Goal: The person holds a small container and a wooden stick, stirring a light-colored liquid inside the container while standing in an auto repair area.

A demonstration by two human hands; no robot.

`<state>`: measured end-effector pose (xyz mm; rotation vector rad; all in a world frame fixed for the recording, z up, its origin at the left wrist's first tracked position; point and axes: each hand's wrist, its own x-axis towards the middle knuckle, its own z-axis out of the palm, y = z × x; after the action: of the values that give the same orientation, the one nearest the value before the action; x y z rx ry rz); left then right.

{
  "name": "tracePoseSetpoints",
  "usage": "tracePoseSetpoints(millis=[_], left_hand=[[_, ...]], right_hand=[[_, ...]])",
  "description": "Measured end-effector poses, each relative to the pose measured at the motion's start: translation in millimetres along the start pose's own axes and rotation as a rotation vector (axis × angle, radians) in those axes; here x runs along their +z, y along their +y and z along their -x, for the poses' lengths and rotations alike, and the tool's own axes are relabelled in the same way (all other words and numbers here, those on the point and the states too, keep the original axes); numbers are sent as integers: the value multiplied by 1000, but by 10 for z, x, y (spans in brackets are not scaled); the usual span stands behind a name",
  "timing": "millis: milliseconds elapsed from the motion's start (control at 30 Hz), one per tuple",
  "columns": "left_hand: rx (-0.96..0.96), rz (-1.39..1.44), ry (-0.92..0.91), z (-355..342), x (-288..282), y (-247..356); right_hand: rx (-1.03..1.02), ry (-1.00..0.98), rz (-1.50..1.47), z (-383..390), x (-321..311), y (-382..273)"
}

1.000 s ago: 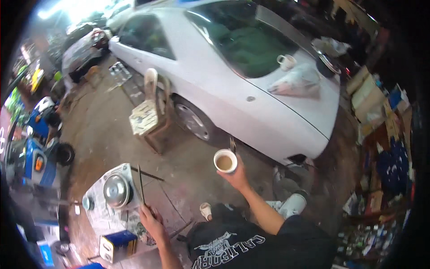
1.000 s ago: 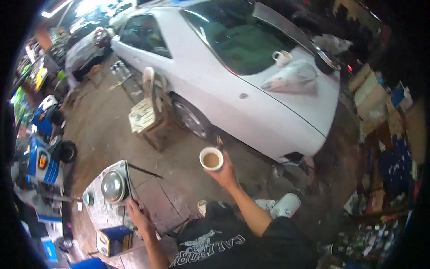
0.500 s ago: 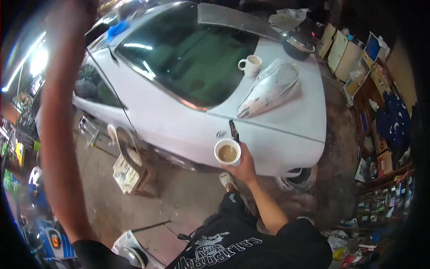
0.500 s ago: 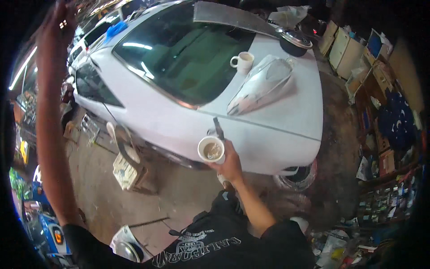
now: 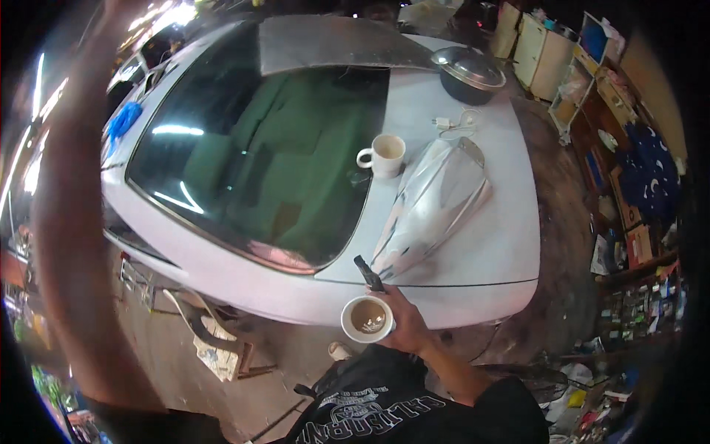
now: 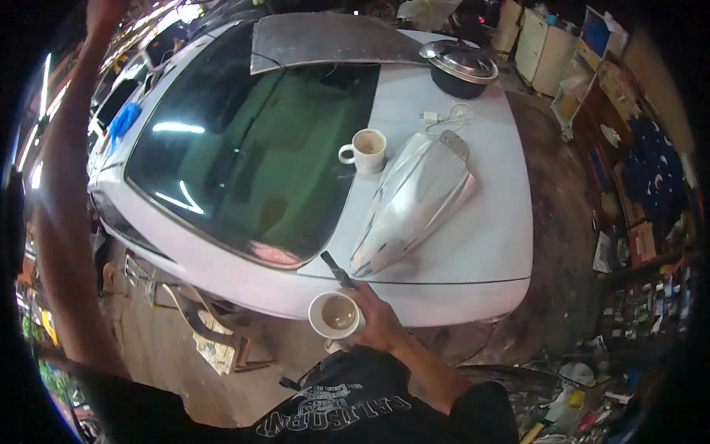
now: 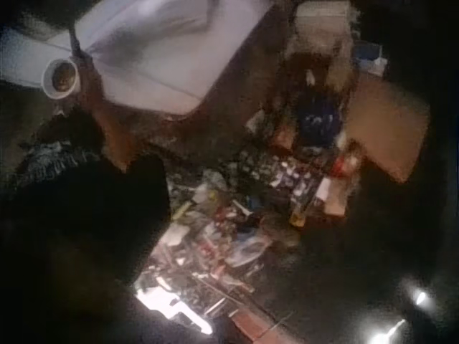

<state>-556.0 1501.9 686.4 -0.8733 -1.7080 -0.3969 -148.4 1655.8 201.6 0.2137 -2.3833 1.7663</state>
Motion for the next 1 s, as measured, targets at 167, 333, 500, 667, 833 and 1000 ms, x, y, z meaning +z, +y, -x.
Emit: tracePoseSetpoints(millis=[167,333,500,667,833,1000], left_hand=[[-43,138,-31,645,1100,-71],[-194,-112,-179,976,1576,-302],[-8,-335,-320,730,1359,-1169],[-1,-432,-298,751,1451,-998],[-71,-71,-375,1272,2105,-781],[-230,246,-391,1694,2991,82]], right_hand=[[1,116,-2,-185,-77,9],[82,208,17,-303,-96,-40],[11,348,174,-487,-230,-113],[35,582,170,-544,-381,-55],[76,604,215,-598,-455,-70],[52,663,213,-510,-458,107]])
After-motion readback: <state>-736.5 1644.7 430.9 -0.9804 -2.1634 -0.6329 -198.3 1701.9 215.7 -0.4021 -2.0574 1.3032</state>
